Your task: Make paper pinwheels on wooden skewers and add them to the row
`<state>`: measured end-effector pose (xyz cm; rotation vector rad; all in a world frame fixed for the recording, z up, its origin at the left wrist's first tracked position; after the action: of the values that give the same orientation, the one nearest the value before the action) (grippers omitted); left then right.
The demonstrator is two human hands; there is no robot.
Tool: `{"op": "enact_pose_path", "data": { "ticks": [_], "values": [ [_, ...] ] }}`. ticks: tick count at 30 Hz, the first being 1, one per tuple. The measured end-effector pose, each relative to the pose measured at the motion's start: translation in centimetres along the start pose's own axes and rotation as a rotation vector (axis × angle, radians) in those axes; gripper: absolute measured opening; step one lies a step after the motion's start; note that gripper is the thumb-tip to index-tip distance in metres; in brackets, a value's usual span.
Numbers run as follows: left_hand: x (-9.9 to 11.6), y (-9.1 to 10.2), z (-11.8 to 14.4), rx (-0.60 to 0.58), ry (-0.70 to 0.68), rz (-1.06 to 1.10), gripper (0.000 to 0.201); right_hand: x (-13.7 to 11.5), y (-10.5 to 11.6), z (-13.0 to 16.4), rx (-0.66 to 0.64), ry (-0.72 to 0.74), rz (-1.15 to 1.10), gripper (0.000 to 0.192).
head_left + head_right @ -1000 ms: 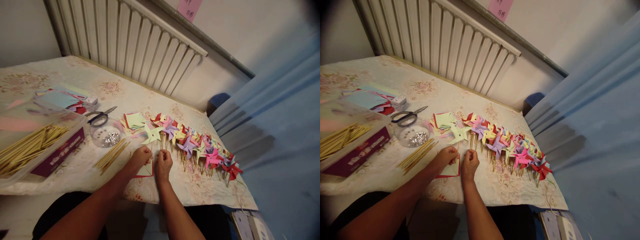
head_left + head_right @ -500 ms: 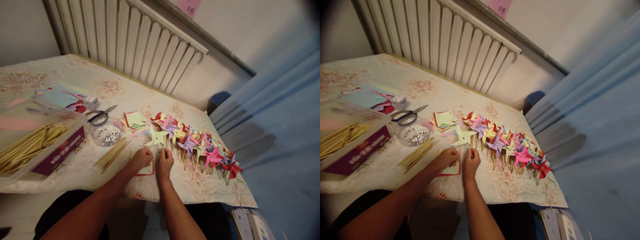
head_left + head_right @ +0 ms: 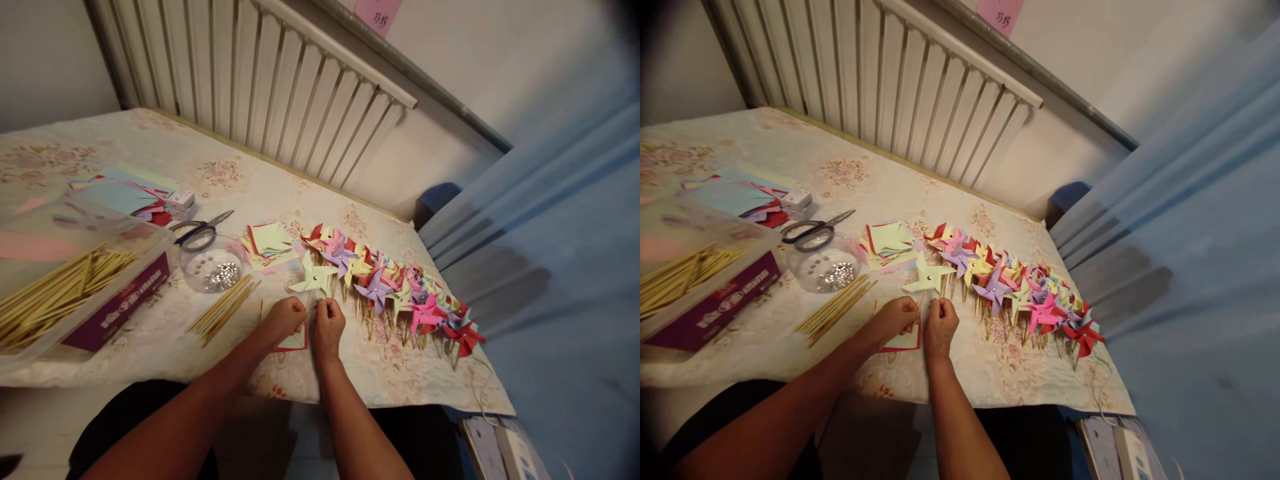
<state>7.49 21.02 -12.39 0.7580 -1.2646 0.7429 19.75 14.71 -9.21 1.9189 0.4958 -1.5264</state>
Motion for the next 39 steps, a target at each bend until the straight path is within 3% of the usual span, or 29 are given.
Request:
{"op": "enact_pose_path", "data": {
  "ticks": [8,24,39],
  "values": [
    [-0.9,-0.3,-0.2,-0.005,0.017,0.054,0.005,0.0,-0.4,0.2,-0.046,0.027,0.006,0.024],
    [-0.3,-0.4,-0.2,-0.008,0.002,0.077,0.006,-0.1,-1.1,0.3,-0.094,0.060,0.042,0.025],
    [0.9,0.5,0.2,0.017,0.035,0.297,0.011,-0.5,-0.7,0.5,-0.087,0.009,-0.003,0.026]
  ]
}}
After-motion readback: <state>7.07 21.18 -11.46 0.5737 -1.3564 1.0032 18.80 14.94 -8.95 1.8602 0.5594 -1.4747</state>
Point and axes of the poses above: each hand's wrist, its own z-axis away from the middle knuckle, its own y-axis out of the back of the hand, x = y × z, the point moved 8 cm from there along -z, towards the middle knuckle, and after that the axes turned 7 degrees about -y, right-handed, at the moved point
